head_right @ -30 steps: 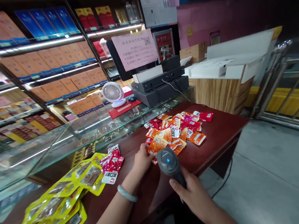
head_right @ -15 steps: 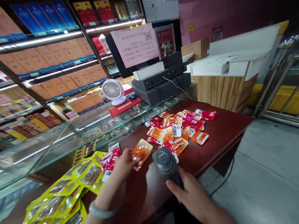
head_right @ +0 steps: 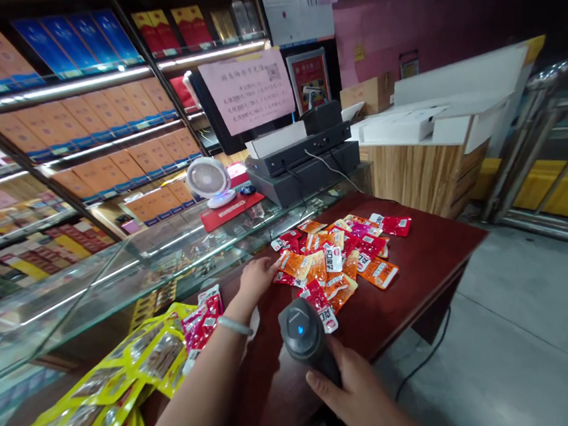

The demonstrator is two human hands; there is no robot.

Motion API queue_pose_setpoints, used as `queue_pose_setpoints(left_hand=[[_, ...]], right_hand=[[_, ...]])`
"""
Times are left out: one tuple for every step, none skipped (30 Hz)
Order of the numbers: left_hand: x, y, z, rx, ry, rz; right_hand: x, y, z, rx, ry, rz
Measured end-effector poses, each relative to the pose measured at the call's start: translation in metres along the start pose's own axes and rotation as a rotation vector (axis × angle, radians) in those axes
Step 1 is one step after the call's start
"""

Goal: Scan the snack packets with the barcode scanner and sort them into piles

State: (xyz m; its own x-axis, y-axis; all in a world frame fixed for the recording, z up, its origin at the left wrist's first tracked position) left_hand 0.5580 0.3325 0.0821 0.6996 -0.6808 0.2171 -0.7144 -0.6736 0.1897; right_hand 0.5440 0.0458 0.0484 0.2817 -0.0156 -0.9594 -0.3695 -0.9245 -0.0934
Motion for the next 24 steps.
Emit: queue_pose_setpoints(left_hand=[[0.005, -0.011, 0.005, -0.029, 0.006, -0.019], [0.009, -0.02, 0.009, -0.053, 0.009, -0.036], [0.01, -0.027, 0.012, -0.069, 0.013, -0.047], [0.009, -0.031, 0.014, -0.073, 0.021, -0.055], [0.007, -0.033, 0.015, -0.065, 0.038, -0.059], [0.004, -0.034, 0.015, -0.049, 0.068, -0.057], [-0.002, -0.032, 0.015, -0.025, 0.113, -0.049], [-0.008, -0.03, 0.014, 0.003, 0.171, -0.037], [-0.015, -0.026, 0.014, 0.032, 0.237, -0.017], [-0.023, -0.021, 0.013, 0.062, 0.305, 0.007], [-0.031, -0.016, 0.011, 0.09, 0.369, 0.028], [-0.04, -0.009, 0.01, 0.117, 0.425, 0.04], [-0.05, -0.003, 0.008, 0.14, 0.473, 0.042], [-0.059, 0.004, 0.007, 0.161, 0.516, 0.038], [-0.067, 0.012, 0.006, 0.178, 0.558, 0.031], [-0.074, 0.019, 0.006, 0.193, 0.602, 0.029], [-0.079, 0.026, 0.005, 0.204, 0.649, 0.039], [-0.082, 0.033, 0.005, 0.211, 0.695, 0.059], [-0.084, 0.04, 0.005, 0.214, 0.737, 0.083], [-0.086, 0.047, 0.005, 0.218, 0.769, 0.106], [-0.087, 0.053, 0.005, 0.222, 0.789, 0.125], [-0.088, 0.059, 0.005, 0.228, 0.799, 0.135], [-0.089, 0.064, 0.005, 0.235, 0.804, 0.138], [-0.09, 0.069, 0.005, 0.241, 0.807, 0.138]], right_hand=[[0.002, 0.0, 0.001, -0.009, 0.008, 0.005], [0.004, -0.001, 0.001, -0.014, 0.016, 0.01], [0.006, -0.001, 0.001, -0.013, 0.026, 0.013], [0.007, 0.0, 0.0, -0.007, 0.033, 0.013], [0.008, 0.0, -0.001, -0.002, 0.036, 0.013], [0.009, 0.0, -0.002, 0.002, 0.035, 0.017], [0.009, 0.001, -0.003, 0.006, 0.031, 0.023], [0.009, 0.001, -0.005, 0.012, 0.025, 0.031], [0.008, 0.001, -0.006, 0.023, 0.017, 0.039], [0.008, 0.001, -0.007, 0.035, 0.007, 0.046], [0.007, 0.001, -0.008, 0.05, -0.004, 0.051], [0.006, 0.001, -0.009, 0.059, -0.016, 0.054], [0.005, 0.0, -0.009, 0.061, -0.03, 0.055], [0.004, -0.001, -0.008, 0.055, -0.044, 0.056], [0.003, -0.002, -0.006, 0.044, -0.056, 0.056], [0.002, -0.003, -0.003, 0.03, -0.065, 0.057], [0.001, -0.003, -0.001, 0.019, -0.071, 0.057], [-0.001, -0.004, 0.002, 0.009, -0.074, 0.056], [-0.002, -0.005, 0.005, 0.001, -0.077, 0.056], [-0.003, -0.005, 0.008, -0.005, -0.082, 0.058], [-0.004, -0.006, 0.011, -0.01, -0.092, 0.06], [-0.005, -0.006, 0.014, -0.017, -0.105, 0.064], [-0.006, -0.005, 0.017, -0.021, -0.118, 0.066], [-0.006, -0.005, 0.019, -0.023, -0.13, 0.067]])
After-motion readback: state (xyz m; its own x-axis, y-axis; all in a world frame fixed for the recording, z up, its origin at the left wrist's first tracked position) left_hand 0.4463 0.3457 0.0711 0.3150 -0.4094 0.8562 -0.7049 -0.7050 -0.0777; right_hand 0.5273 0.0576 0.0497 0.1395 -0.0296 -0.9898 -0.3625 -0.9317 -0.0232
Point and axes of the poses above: each hand's wrist, its own y-axis away from the middle knuckle, its own z-axis out of the palm, x = y × z, the point moved 7 cm from there along -y, towards the middle knuckle, and after that the axes turned 14 degrees about -x, right-handed, at the moved point
